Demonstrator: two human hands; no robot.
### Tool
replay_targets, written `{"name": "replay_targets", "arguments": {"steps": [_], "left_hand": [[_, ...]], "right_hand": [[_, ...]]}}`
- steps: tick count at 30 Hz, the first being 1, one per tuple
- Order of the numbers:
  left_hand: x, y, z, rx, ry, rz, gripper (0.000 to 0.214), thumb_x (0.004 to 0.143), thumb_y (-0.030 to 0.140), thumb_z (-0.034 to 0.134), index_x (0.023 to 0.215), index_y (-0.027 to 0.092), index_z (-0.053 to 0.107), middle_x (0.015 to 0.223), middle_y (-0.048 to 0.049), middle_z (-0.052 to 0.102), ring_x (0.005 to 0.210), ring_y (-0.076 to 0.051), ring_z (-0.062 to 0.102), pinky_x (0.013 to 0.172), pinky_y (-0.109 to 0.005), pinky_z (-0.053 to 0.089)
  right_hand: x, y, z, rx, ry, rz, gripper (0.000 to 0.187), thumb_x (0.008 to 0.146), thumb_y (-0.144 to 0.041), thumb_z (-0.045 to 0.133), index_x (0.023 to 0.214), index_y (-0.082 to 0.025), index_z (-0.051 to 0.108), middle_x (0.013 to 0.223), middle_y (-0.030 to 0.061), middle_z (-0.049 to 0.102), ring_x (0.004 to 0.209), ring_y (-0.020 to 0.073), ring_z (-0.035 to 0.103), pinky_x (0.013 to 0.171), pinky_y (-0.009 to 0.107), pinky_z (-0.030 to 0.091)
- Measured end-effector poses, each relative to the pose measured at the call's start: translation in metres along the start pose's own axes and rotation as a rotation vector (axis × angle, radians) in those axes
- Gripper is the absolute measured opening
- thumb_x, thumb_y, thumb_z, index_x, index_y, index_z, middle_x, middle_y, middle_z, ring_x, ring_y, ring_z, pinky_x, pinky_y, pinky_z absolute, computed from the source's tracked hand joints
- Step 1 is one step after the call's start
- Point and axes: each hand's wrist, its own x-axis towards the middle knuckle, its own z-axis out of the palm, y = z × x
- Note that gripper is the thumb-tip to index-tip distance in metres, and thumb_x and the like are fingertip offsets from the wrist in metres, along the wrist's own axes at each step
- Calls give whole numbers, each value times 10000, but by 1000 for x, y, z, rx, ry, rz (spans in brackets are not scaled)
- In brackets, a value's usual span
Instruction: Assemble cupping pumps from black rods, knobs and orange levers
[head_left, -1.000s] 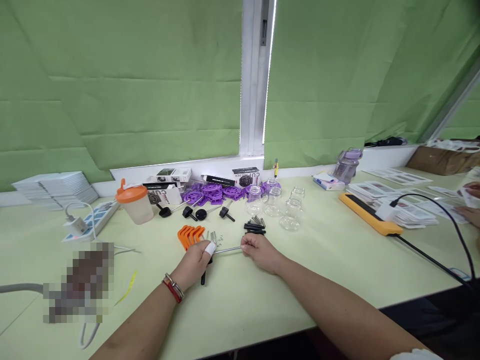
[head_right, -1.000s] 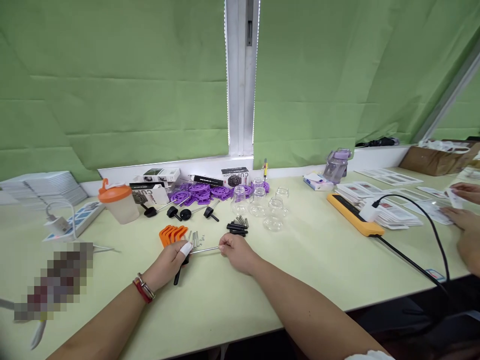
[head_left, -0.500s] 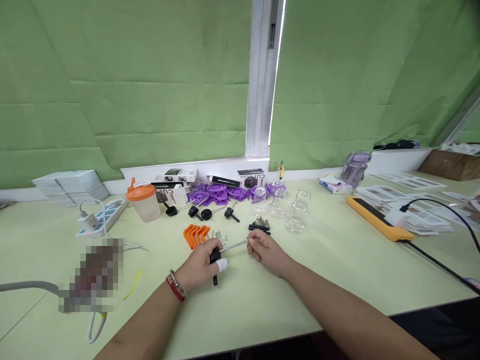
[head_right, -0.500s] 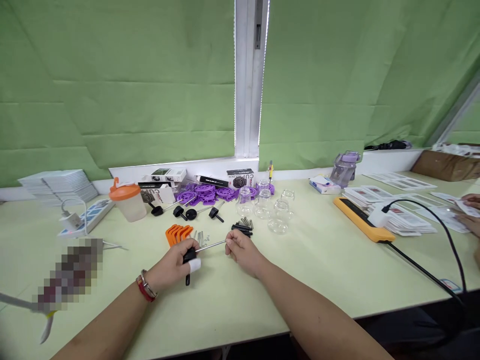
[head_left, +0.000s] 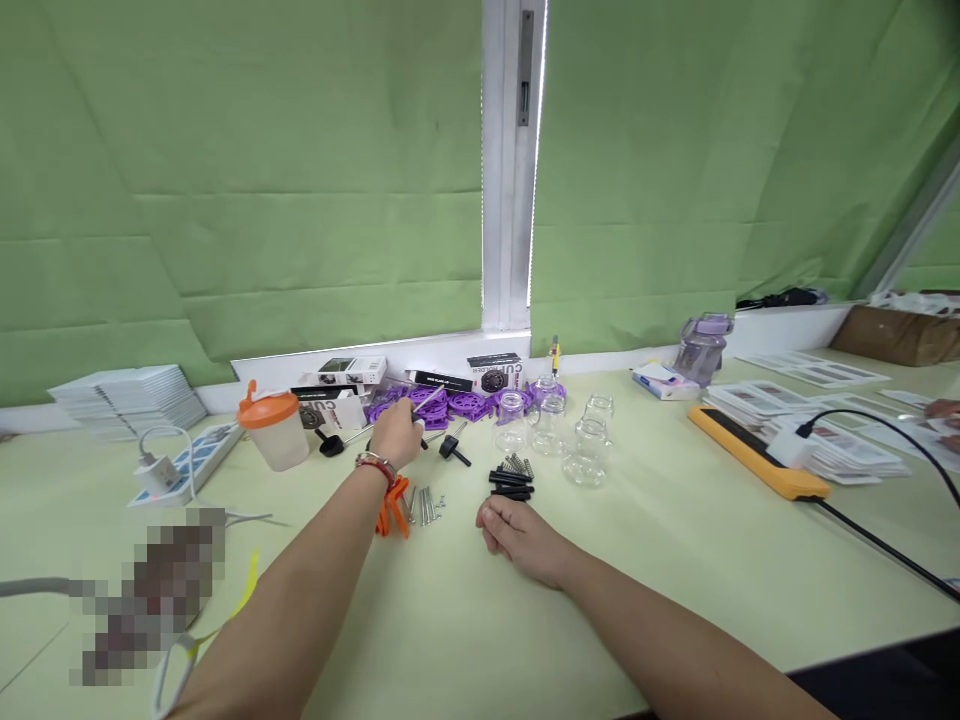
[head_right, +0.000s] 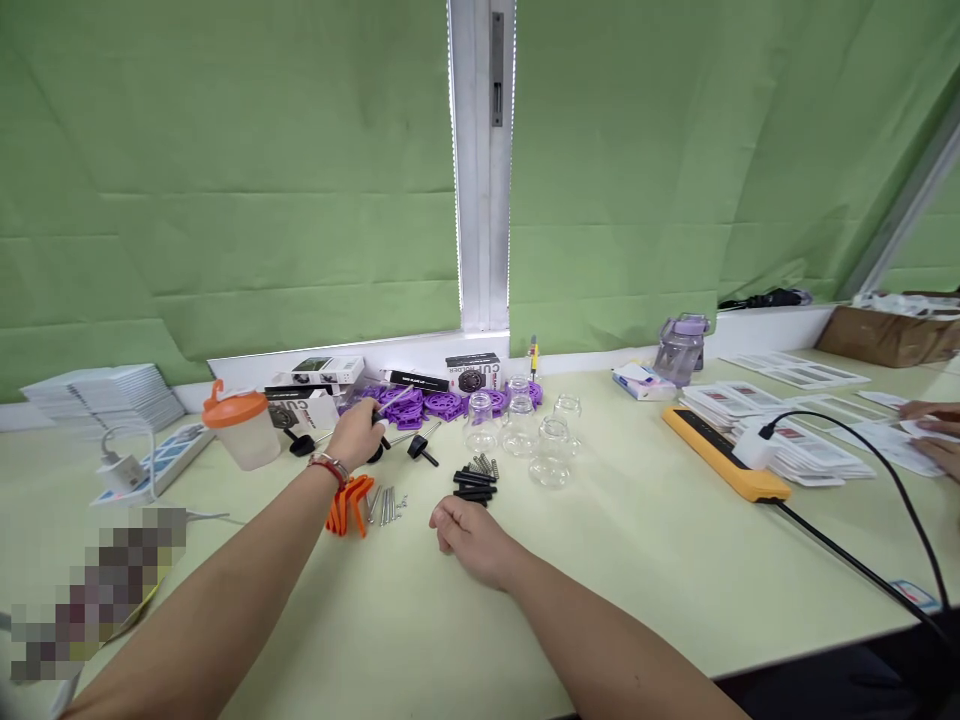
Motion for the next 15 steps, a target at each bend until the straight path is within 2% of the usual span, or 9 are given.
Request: {"name": "replay_targets", "arguments": {"steps": [3, 7, 10, 15], "left_hand": [[16, -1, 27, 91, -30, 1, 203, 761, 164, 531, 959, 156, 574, 974, -143, 647, 976, -307, 583, 860, -418, 394], [20, -10, 55, 156, -62, -31, 209, 767, 172, 514, 960, 150, 590, 1006, -167, 657, 1016, -323, 582, 900, -459, 367], [20, -15, 65, 190, -79, -35, 245, 772, 196, 505, 997, 153, 591, 1034, -164, 657, 1041, -328, 573, 918, -474, 351], [23, -16, 70, 251, -98, -49, 266, 760, 219, 512, 1003, 162, 604, 1044, -153, 660, 1032, -307, 580, 928, -456, 349]], "right_hand": [[-1, -1, -2, -17, -18, 6, 392, 921, -542, 353, 872, -194, 527, 708, 14, 559, 602, 118, 425, 555, 239, 342], [0, -1, -4, -42, -54, 29, 369, 928, -519, 353, 893, -199, 534, 740, 13, 568, 588, 110, 407, 551, 236, 338], [0, -2, -5, -72, -68, 38, 350, 932, -496, 362, 884, -198, 539, 747, 11, 575, 578, 105, 407, 553, 234, 337], [-2, -5, -5, -121, -75, 33, 336, 942, -463, 360, 879, -189, 545, 759, 10, 578, 599, 101, 423, 577, 226, 346]]}}
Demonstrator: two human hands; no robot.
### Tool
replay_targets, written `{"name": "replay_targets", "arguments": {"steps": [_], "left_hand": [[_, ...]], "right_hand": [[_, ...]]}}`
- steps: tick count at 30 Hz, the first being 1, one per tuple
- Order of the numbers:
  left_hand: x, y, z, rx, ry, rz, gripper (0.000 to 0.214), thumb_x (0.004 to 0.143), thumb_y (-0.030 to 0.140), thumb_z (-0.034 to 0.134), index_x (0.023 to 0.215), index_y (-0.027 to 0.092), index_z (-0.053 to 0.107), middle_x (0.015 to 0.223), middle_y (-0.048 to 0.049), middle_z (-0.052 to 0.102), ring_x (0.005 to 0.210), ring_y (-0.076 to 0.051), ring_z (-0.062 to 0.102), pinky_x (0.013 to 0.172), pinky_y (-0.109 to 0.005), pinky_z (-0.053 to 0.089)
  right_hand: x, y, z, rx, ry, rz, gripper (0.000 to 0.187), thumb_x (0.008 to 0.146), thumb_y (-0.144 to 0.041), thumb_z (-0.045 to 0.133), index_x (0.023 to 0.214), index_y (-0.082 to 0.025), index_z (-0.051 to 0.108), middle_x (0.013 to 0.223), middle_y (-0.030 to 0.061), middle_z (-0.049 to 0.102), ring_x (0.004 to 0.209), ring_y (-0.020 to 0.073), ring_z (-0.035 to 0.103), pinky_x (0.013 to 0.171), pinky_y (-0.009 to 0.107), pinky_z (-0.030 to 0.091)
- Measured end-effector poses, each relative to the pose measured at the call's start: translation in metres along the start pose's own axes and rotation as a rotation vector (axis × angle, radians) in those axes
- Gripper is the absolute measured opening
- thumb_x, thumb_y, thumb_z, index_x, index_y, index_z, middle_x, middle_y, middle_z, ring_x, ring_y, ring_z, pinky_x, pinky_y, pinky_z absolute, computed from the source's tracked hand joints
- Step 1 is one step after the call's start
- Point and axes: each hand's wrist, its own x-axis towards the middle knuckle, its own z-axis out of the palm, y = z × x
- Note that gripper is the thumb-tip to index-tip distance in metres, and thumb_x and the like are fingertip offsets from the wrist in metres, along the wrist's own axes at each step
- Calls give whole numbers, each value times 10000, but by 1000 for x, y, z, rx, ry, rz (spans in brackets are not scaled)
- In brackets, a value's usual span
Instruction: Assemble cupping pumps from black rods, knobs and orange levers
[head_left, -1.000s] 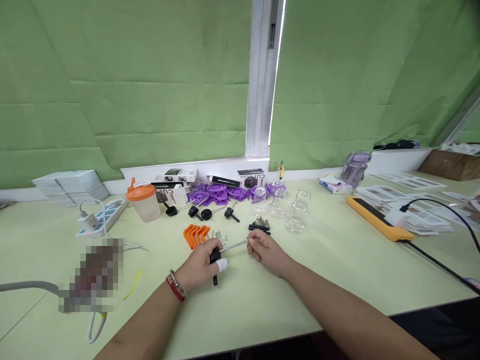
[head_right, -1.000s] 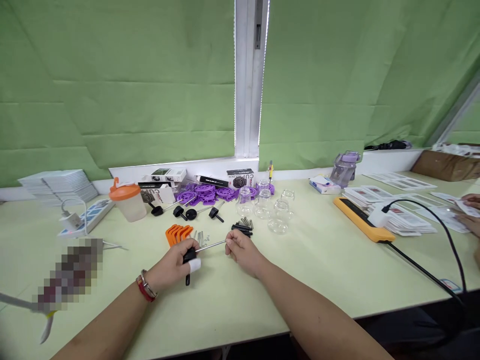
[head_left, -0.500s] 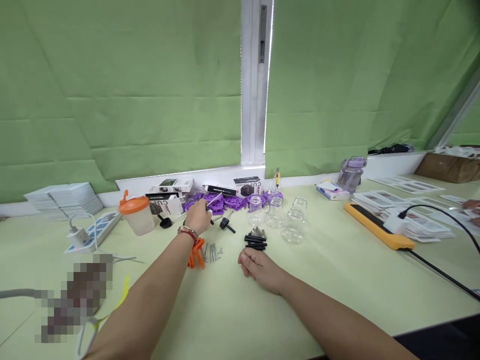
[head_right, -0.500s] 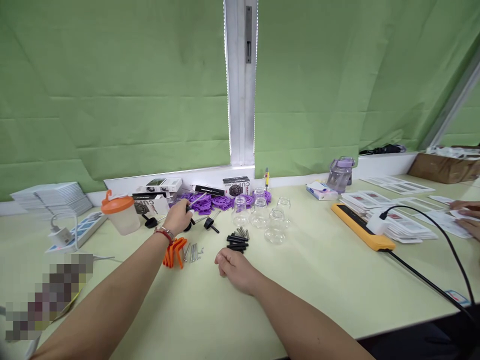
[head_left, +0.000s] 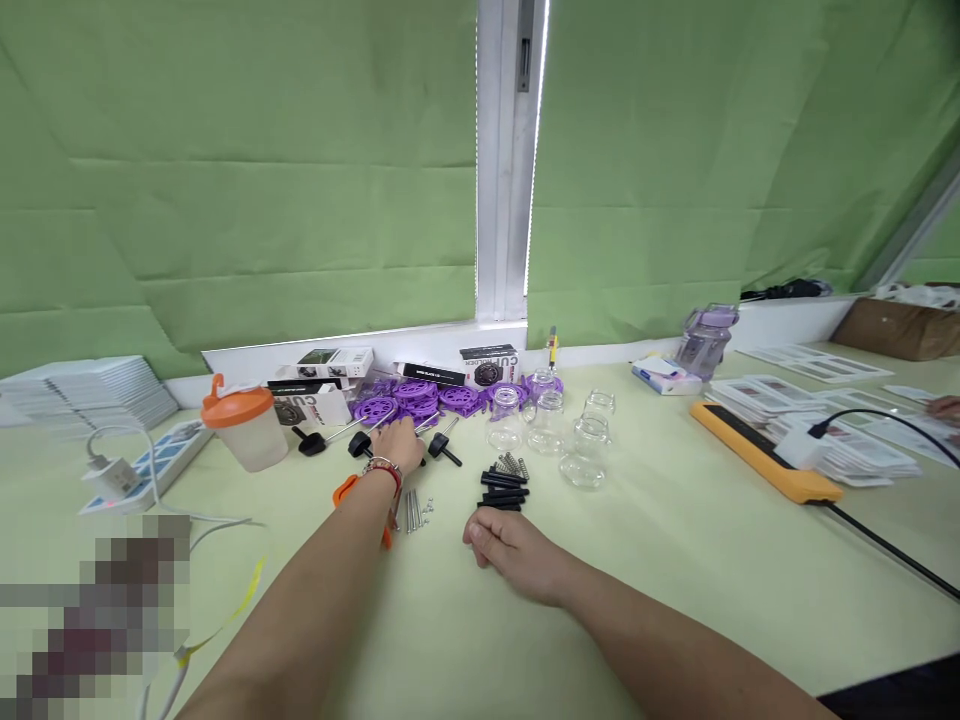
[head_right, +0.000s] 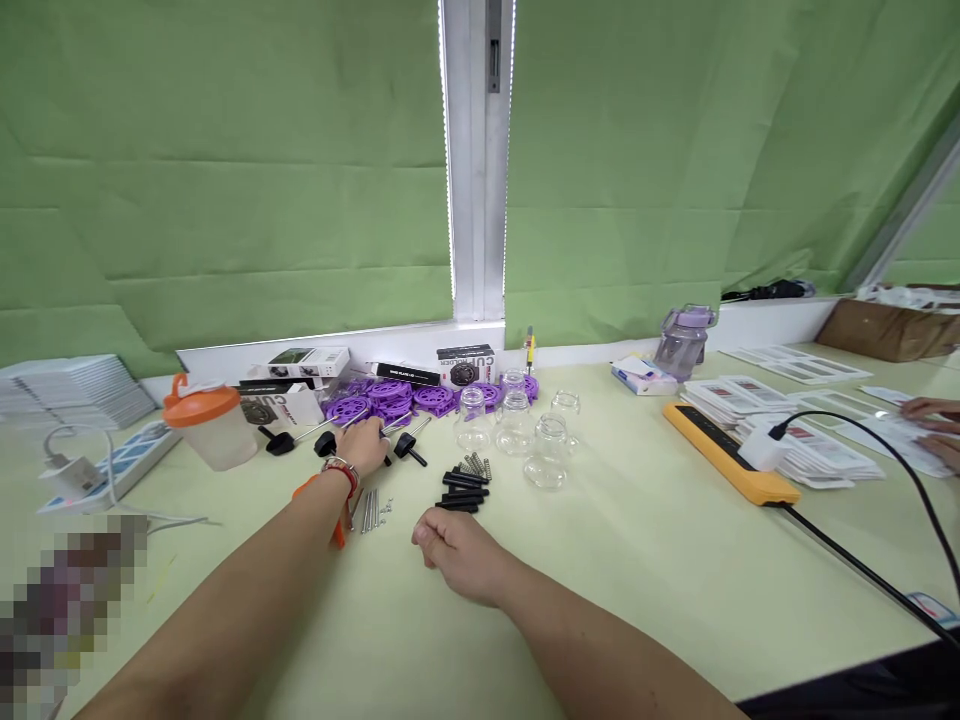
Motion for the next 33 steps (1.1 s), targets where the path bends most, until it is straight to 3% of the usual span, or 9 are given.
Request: {"name": "replay_targets", "arguments": {"steps": [16, 23, 28, 30, 33], "left_hand": [[-1, -1, 0, 67, 8, 70, 335, 733, 329, 554, 1000, 145, 639, 1044, -183, 657, 1071, -334, 557, 988, -496, 294], [-13, -6, -18, -2, 66, 77, 450, 737, 401, 538, 1113, 158, 590, 1128, -150, 628, 1093, -313, 543, 1012, -505, 283], [-41, -38, -46, -42, 234, 27, 573, 797, 343, 452, 1321, 115, 409, 1348, -184, 466, 1259, -322, 407, 1056, -515, 252], [-58, -60, -51, -59, 295, -14, 610, 795, 335, 447, 1332, 54, 378, 1340, -222, 443, 1257, -338, 403, 1036, -493, 308], [-86, -96, -43, -100, 223, -43, 662, 775, 301, 434, 1344, -20, 326, 1295, -250, 442, 1253, -350, 410, 1012, -445, 369]], "right_hand": [[1, -1, 0, -59, -10, 5, 352, 949, -444, 346, 899, -183, 576, 770, 14, 593, 612, 101, 441, 582, 218, 353], [1, 3, 1, -33, -5, 1, 345, 946, -443, 350, 898, -180, 567, 768, 13, 585, 600, 97, 427, 565, 218, 349], [-1, -2, 4, -79, 71, -53, 283, 932, -412, 386, 875, -188, 550, 759, 3, 552, 615, 106, 431, 569, 228, 364], [-3, -8, 1, -168, 187, -102, 255, 923, -394, 403, 885, -194, 558, 810, 17, 565, 677, 127, 477, 617, 248, 396], [-9, -18, -12, -314, 422, -120, 249, 918, -382, 403, 984, -198, 558, 975, 59, 589, 826, 171, 540, 742, 301, 437]]}}
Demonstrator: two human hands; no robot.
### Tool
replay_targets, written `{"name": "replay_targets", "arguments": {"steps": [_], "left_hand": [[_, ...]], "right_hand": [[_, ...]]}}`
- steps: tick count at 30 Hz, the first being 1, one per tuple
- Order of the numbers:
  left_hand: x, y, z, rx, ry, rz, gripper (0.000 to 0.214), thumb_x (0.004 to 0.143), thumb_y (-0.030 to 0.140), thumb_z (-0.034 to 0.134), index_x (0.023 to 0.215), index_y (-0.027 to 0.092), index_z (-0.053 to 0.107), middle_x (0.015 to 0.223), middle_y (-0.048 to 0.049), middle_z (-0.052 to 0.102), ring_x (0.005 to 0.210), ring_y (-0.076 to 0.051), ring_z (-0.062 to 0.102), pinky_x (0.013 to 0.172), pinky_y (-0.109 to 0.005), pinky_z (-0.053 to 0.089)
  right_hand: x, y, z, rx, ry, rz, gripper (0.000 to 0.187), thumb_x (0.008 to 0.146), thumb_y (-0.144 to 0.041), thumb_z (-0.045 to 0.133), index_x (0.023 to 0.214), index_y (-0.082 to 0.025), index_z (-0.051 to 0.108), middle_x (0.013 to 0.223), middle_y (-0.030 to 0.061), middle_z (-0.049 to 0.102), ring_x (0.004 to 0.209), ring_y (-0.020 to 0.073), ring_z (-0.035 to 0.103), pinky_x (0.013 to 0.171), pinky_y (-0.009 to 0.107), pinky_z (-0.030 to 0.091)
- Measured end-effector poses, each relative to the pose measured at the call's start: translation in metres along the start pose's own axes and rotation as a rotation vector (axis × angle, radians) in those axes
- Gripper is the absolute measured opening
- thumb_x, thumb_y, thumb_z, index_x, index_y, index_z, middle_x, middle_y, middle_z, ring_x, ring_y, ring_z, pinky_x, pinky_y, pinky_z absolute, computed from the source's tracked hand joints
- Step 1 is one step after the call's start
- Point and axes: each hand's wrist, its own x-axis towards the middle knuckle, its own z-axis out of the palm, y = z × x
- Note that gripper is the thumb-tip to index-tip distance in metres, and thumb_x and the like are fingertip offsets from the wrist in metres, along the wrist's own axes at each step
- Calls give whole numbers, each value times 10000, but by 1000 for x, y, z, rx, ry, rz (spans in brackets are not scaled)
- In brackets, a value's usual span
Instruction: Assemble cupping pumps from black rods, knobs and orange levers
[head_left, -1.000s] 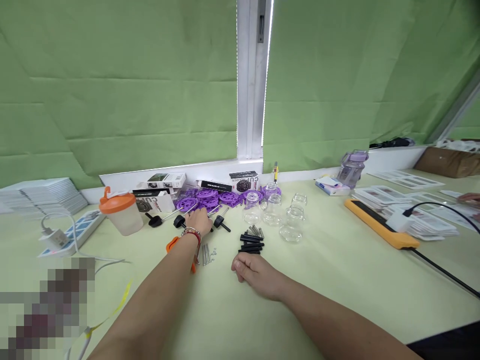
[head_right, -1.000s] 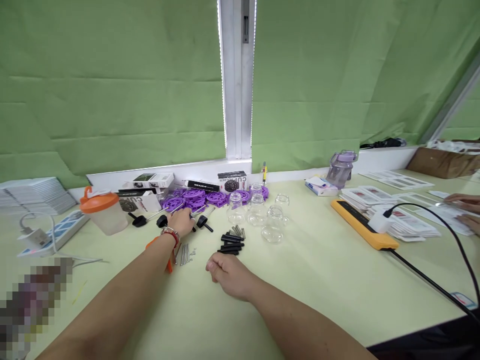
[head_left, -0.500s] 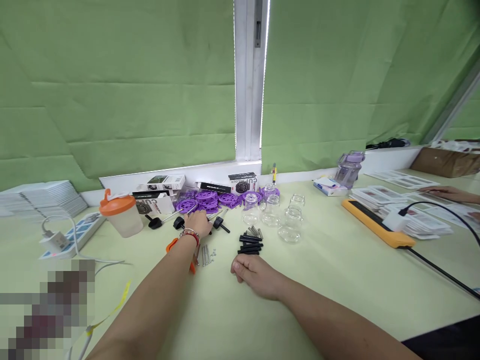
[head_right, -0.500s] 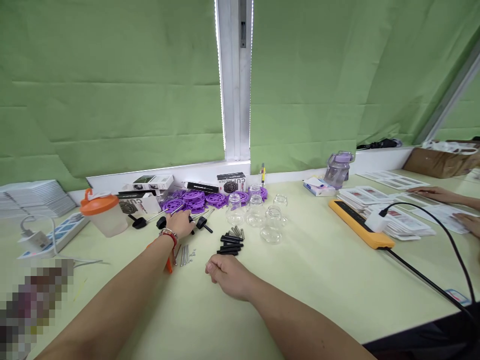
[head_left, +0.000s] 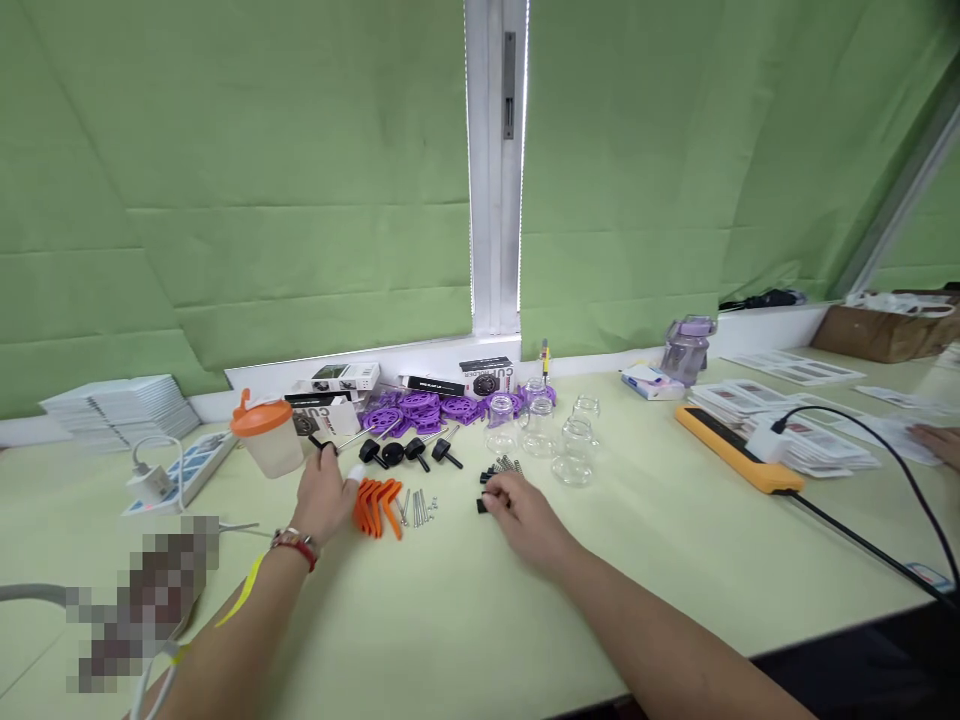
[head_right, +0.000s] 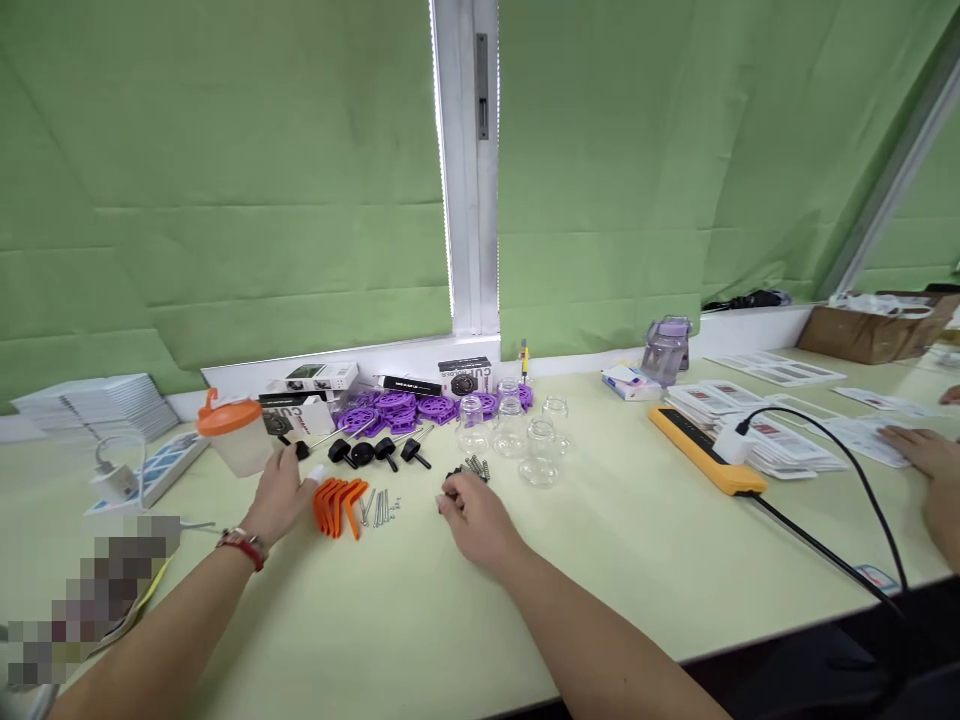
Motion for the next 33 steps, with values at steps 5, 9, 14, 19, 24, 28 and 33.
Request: {"name": "replay_targets", "arguments": {"steps": [5, 9, 14, 19, 24, 28, 33], "left_hand": [[-52, -45, 15, 14, -129, -9, 805, 797, 355, 380, 1418, -94, 131, 1474, -288, 219, 1394, -354, 194, 1104, -449, 266], [-75, -54, 17, 159, -219, 34, 829, 799, 444, 349, 1414, -97, 223, 1506, -275, 194, 1410, -370, 128, 1122, -487, 198], [-77, -49, 8, 291, -371, 70, 792, 825, 509, 277, 1428, -4, 305, 1524, -213, 206, 1407, -351, 170, 1098, -521, 207], [-75, -44, 4, 282, -404, 88, 772, 837, 516, 264, 1435, 30, 309, 1515, -195, 251, 1395, -342, 217, 1085, -524, 221], [-76, -42, 3, 256, -393, 72, 781, 830, 521, 312, 1427, 18, 317, 1510, -211, 254, 1392, -347, 218, 1083, -533, 214], [-78, -40, 1, 260, -397, 78, 759, 843, 501, 295, 1427, 17, 316, 1510, -209, 256, 1391, -346, 222, 1084, -528, 212], [-78, -39, 0, 278, -405, 75, 759, 846, 493, 272, 1435, 14, 301, 1513, -210, 246, 1395, -349, 211, 1083, -525, 210]], "right_hand": [[-6, 15, -27, -339, 116, 95, 383, 938, -332, 314, 1176, -130, 536, 1202, 149, 564, 1129, 255, 497, 968, 382, 375], [-21, 42, -34, -591, -61, 174, 540, 938, -355, 286, 1351, -41, 434, 1413, 188, 419, 1327, 288, 340, 1106, 411, 223], [-29, 59, -34, -685, -284, 194, 744, 921, -542, 216, 1462, -32, 238, 1536, 156, 186, 1424, 282, 132, 1153, 409, 98], [-28, 57, -34, -717, -341, 204, 832, 890, -642, 120, 1486, -63, 147, 1553, 136, 89, 1434, 282, 51, 1155, 419, 62], [-28, 57, -34, -719, -347, 190, 853, 880, -658, 93, 1485, -60, 151, 1553, 139, 88, 1434, 287, 50, 1156, 421, 64], [-28, 61, -33, -725, -354, 189, 856, 876, -665, 81, 1487, -69, 142, 1554, 133, 88, 1434, 286, 52, 1156, 418, 62], [-27, 62, -32, -729, -359, 188, 863, 872, -675, 81, 1486, -74, 147, 1555, 125, 75, 1435, 283, 40, 1157, 409, 54]]}}
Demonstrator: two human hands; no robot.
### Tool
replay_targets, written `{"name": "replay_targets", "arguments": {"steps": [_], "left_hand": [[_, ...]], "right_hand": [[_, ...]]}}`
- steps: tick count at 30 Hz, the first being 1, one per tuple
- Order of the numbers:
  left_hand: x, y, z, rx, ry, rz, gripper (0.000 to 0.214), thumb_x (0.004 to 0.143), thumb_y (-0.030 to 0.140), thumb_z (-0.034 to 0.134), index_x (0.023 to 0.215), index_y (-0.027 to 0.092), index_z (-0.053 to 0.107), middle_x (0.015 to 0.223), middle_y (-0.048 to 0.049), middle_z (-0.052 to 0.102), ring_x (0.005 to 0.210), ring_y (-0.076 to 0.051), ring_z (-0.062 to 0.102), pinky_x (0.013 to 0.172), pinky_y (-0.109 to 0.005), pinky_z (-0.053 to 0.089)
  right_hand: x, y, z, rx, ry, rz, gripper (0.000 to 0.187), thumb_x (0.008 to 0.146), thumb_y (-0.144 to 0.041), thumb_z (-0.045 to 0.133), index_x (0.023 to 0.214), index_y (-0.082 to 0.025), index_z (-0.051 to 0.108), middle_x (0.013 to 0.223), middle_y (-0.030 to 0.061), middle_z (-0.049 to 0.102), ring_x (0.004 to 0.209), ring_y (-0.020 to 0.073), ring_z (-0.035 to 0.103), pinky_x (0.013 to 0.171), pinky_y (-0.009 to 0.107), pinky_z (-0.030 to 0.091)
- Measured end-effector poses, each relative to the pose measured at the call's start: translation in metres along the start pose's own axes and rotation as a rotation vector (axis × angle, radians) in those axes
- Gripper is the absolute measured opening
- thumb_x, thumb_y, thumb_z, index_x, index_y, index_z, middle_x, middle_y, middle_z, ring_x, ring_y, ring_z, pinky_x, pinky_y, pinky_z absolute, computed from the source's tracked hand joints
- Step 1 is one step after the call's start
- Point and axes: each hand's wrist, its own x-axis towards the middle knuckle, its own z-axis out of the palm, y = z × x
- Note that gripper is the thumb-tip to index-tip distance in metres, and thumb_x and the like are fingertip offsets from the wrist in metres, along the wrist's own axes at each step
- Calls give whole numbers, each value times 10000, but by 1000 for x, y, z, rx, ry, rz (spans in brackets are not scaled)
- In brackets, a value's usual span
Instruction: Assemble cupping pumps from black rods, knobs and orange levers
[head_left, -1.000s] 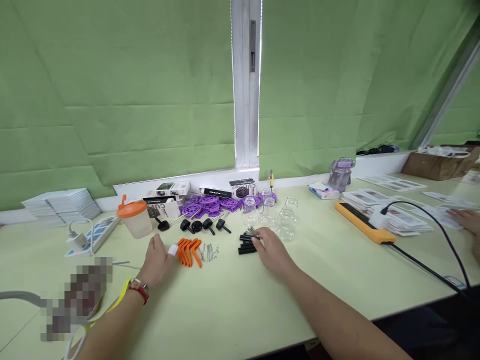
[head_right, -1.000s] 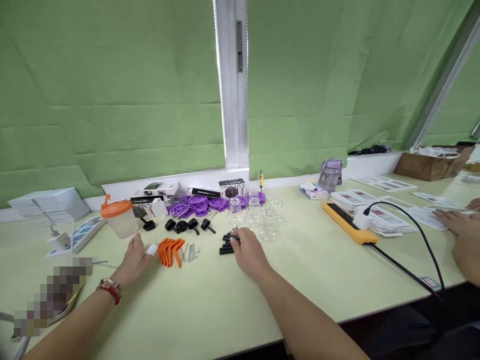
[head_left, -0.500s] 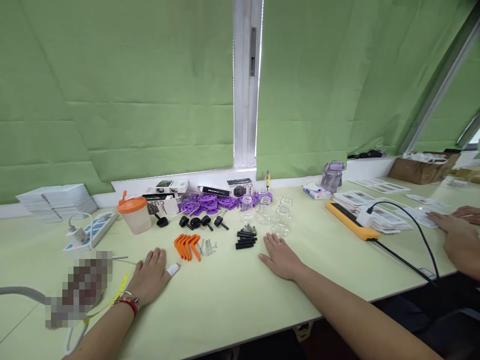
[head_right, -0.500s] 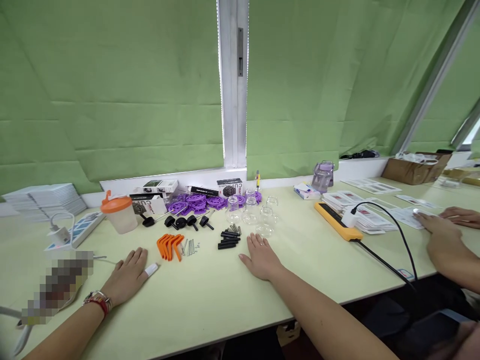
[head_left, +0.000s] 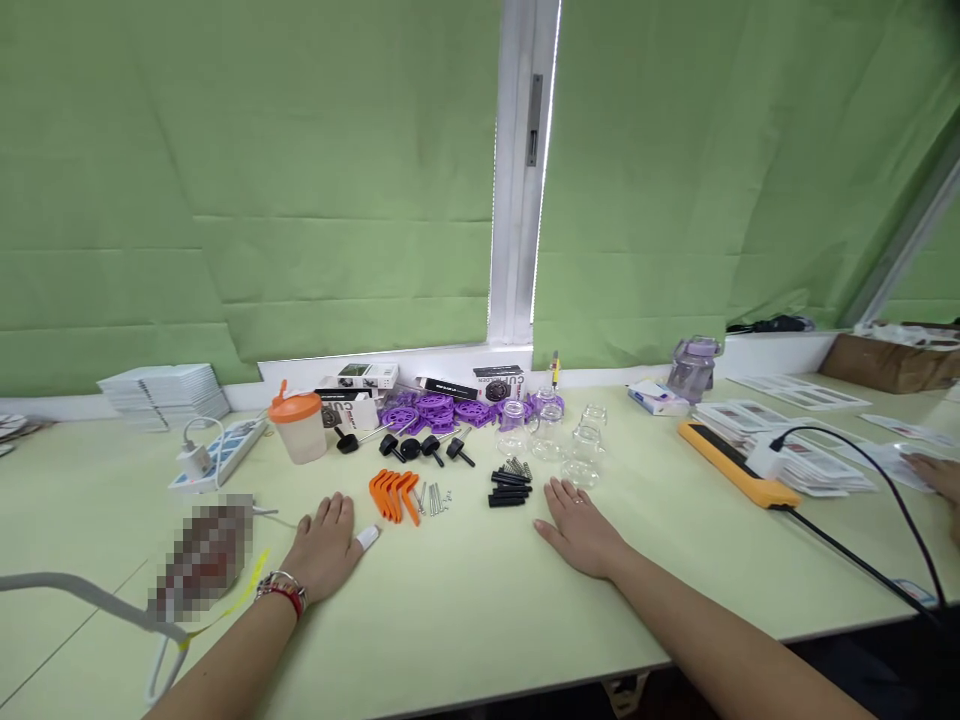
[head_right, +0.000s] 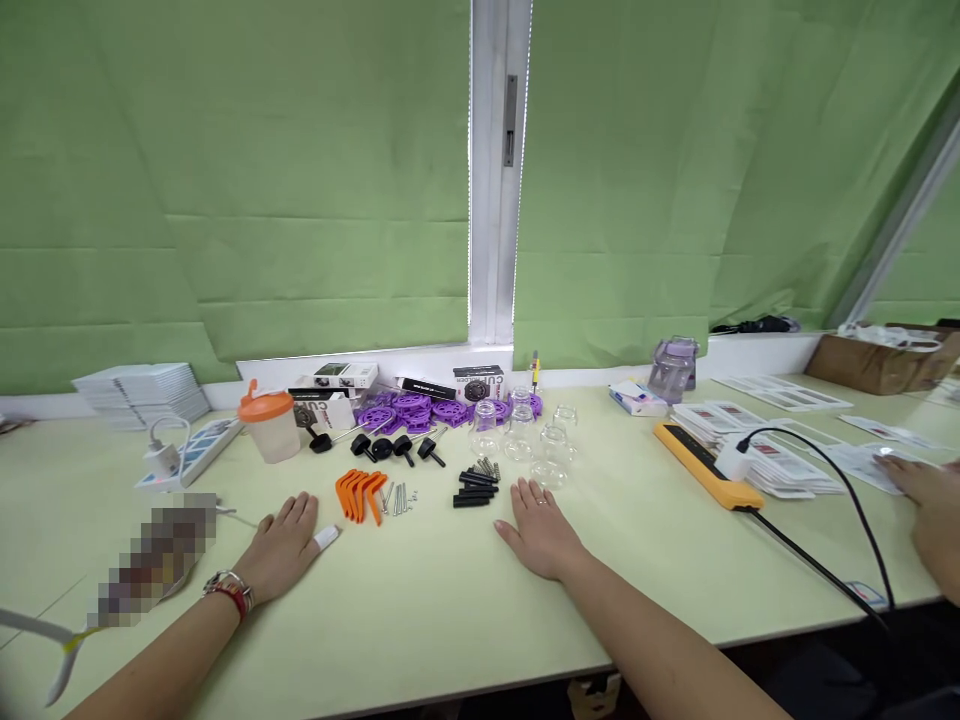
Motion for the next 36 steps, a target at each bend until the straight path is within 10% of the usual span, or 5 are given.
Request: {"name": "replay_targets", "arguments": {"steps": [11, 19, 27, 36], "left_hand": [[3, -1, 1, 13, -21, 1, 755, 846, 482, 249, 1442, 20, 287, 1521, -198, 229, 1399, -344, 200, 1082, -526, 205], [6, -4, 4, -18, 2, 11, 776, 846, 512, 258, 1441, 15, 287, 1515, -212, 235, 1397, -345, 208, 1081, -533, 202], [6, -7, 5, -72, -14, 16, 766, 850, 504, 255, 1444, 20, 270, 1522, -201, 225, 1407, -339, 181, 1098, -546, 167], [11, 32, -45, -870, 204, -19, 631, 855, 492, 379, 1384, 148, 365, 1453, -144, 391, 1333, -275, 371, 1077, -411, 336]], "right_hand": [[16, -34, -25, 19, 376, -81, 434, 963, -336, 283, 1233, -136, 559, 1264, 138, 554, 1170, 252, 461, 1020, 384, 274], [102, -110, -36, -93, 275, -26, 317, 915, -319, 441, 1030, -140, 676, 1079, 152, 615, 1078, 273, 483, 882, 371, 329], [130, -118, -26, -81, 224, 58, 266, 809, -56, 471, 934, -93, 703, 968, 173, 671, 986, 264, 565, 832, 356, 332], [89, -136, -42, -15, 329, -33, 318, 921, -257, 389, 964, -159, 688, 993, 130, 669, 984, 245, 548, 836, 358, 316]]}}
